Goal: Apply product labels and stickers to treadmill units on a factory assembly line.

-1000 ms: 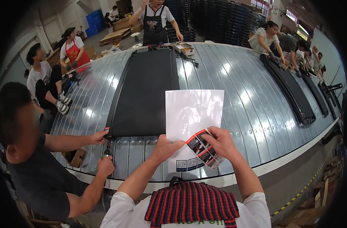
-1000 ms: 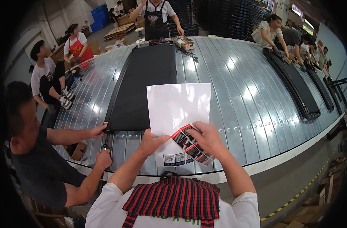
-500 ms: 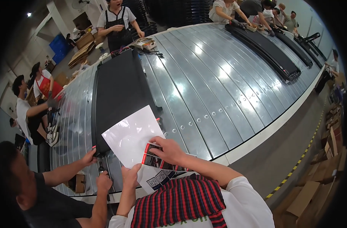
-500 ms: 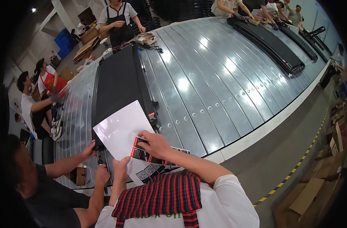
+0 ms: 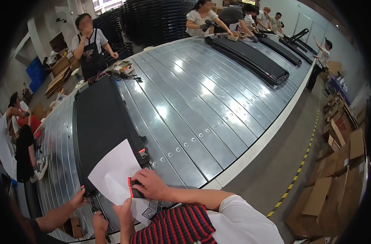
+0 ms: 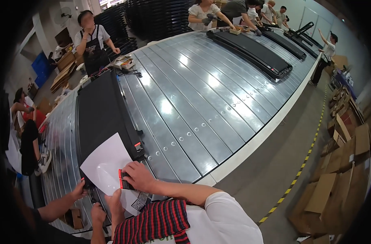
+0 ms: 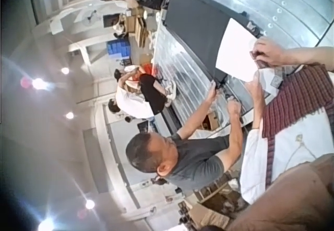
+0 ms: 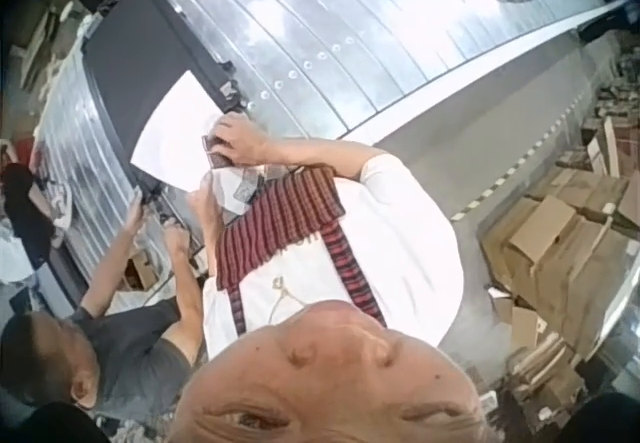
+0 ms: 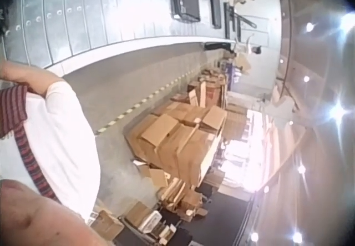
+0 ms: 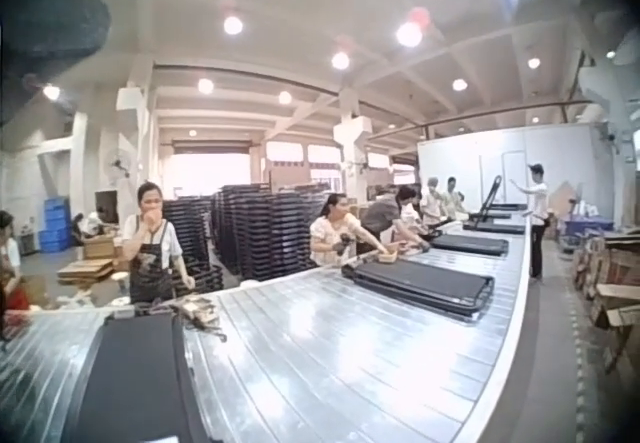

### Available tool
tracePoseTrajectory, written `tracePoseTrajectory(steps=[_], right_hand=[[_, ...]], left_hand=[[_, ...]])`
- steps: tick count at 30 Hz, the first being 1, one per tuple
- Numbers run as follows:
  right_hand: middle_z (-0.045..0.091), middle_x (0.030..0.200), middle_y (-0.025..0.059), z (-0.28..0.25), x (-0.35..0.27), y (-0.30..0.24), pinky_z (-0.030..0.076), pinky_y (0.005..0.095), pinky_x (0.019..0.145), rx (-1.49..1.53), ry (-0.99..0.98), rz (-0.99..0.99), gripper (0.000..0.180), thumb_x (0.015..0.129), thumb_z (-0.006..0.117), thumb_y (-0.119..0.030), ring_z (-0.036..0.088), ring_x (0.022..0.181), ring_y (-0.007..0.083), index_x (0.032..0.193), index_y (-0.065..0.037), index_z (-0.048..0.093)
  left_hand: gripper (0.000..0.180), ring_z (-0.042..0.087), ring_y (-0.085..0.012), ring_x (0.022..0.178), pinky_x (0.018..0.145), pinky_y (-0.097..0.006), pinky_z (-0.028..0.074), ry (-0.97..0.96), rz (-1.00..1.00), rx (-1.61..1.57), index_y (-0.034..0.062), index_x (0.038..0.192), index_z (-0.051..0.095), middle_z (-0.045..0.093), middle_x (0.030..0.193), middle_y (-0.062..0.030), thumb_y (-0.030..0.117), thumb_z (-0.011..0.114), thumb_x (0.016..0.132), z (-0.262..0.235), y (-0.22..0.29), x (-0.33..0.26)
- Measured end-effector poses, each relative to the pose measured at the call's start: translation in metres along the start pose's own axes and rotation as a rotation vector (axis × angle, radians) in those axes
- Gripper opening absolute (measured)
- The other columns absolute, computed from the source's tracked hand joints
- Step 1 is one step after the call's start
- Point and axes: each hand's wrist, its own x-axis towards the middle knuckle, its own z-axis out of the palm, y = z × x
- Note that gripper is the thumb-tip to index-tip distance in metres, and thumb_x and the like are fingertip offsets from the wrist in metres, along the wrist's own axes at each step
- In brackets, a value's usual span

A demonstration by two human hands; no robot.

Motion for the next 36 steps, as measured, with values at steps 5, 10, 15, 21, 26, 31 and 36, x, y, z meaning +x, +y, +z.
tracePoseTrajectory(steps=[5, 10, 15, 21, 26, 31, 36], right_hand=[[0.053, 0.079, 0.0093, 0.003, 0.001, -0.012, 0.042, 0.0339, 0.068, 0.242, -0.120, 0.028, 0.013, 0.073, 0.058, -0.011, 0.052, 0.077, 0.0272, 0.083, -0.005, 0.053], [0.057, 0.077, 0.0081, -0.021, 0.005, -0.020, 0.046, 0.0276, 0.062, 0.195, -0.075, 0.168, 0.010, 0.075, 0.057, -0.004, 0.058, 0.067, 0.0190, 0.085, -0.002, 0.057], [0.060, 0.076, 0.0086, -0.028, 0.010, -0.034, 0.046, 0.0250, 0.063, 0.332, -0.116, 0.263, 0.011, 0.077, 0.056, -0.004, 0.058, 0.068, 0.0141, 0.088, 0.001, 0.057], [0.061, 0.077, 0.0090, -0.026, 0.012, -0.039, 0.047, 0.0252, 0.063, 0.302, -0.158, 0.218, 0.013, 0.076, 0.058, -0.004, 0.058, 0.068, 0.0134, 0.088, 0.002, 0.057], [0.058, 0.071, 0.0141, -0.026, 0.015, -0.044, 0.046, 0.0315, 0.053, 0.163, -0.113, 0.069, 0.012, 0.073, 0.058, -0.004, 0.058, 0.060, 0.0267, 0.084, 0.000, 0.056], [0.059, 0.071, 0.0125, -0.022, 0.016, -0.046, 0.046, 0.0288, 0.054, 0.110, -0.116, 0.033, 0.010, 0.074, 0.056, -0.002, 0.058, 0.060, 0.0232, 0.083, 0.001, 0.056], [0.059, 0.070, 0.0097, -0.019, 0.019, -0.051, 0.045, 0.0248, 0.057, 0.327, -0.163, 0.164, 0.007, 0.077, 0.055, -0.002, 0.058, 0.062, 0.0141, 0.082, 0.002, 0.056]], left_hand=[[0.043, 0.057, -0.0192, 0.083, 0.072, -0.030, 0.045, 0.034, 0.000, 0.053, -0.0057, 0.108, 0.047, 0.055, 0.097, -0.0104, 0.004, 0.060, 0.068, 0.001, 0.007, 0.009], [0.024, 0.056, -0.0099, 0.074, 0.065, -0.025, 0.045, -0.082, 0.003, 0.156, 0.0012, 0.092, 0.060, 0.060, 0.084, -0.0016, 0.009, 0.062, 0.069, 0.033, 0.023, 0.020], [0.021, 0.057, -0.0091, 0.073, 0.064, -0.025, 0.046, -0.167, 0.028, 0.300, 0.0004, 0.090, 0.061, 0.062, 0.081, -0.0038, 0.013, 0.061, 0.072, 0.025, 0.024, 0.024], [0.020, 0.056, -0.0091, 0.068, 0.060, -0.025, 0.045, -0.144, 0.029, 0.394, -0.0001, 0.087, 0.062, 0.062, 0.075, -0.0032, 0.014, 0.060, 0.072, 0.027, 0.041, 0.016], [0.021, 0.056, -0.0091, 0.064, 0.057, -0.025, 0.045, -0.139, 0.091, 0.536, 0.0000, 0.084, 0.062, 0.061, 0.069, -0.0040, 0.017, 0.059, 0.072, 0.030, 0.045, 0.013], [0.021, 0.055, -0.0090, 0.063, 0.057, -0.026, 0.044, -0.136, 0.088, 0.581, -0.0003, 0.084, 0.061, 0.061, 0.069, -0.0039, 0.017, 0.058, 0.072, 0.028, 0.050, 0.011], [0.022, 0.055, -0.0088, 0.065, 0.059, -0.026, 0.045, -0.093, 0.098, 0.479, -0.0007, 0.085, 0.061, 0.061, 0.070, -0.0047, 0.016, 0.058, 0.072, 0.021, 0.054, 0.009]])
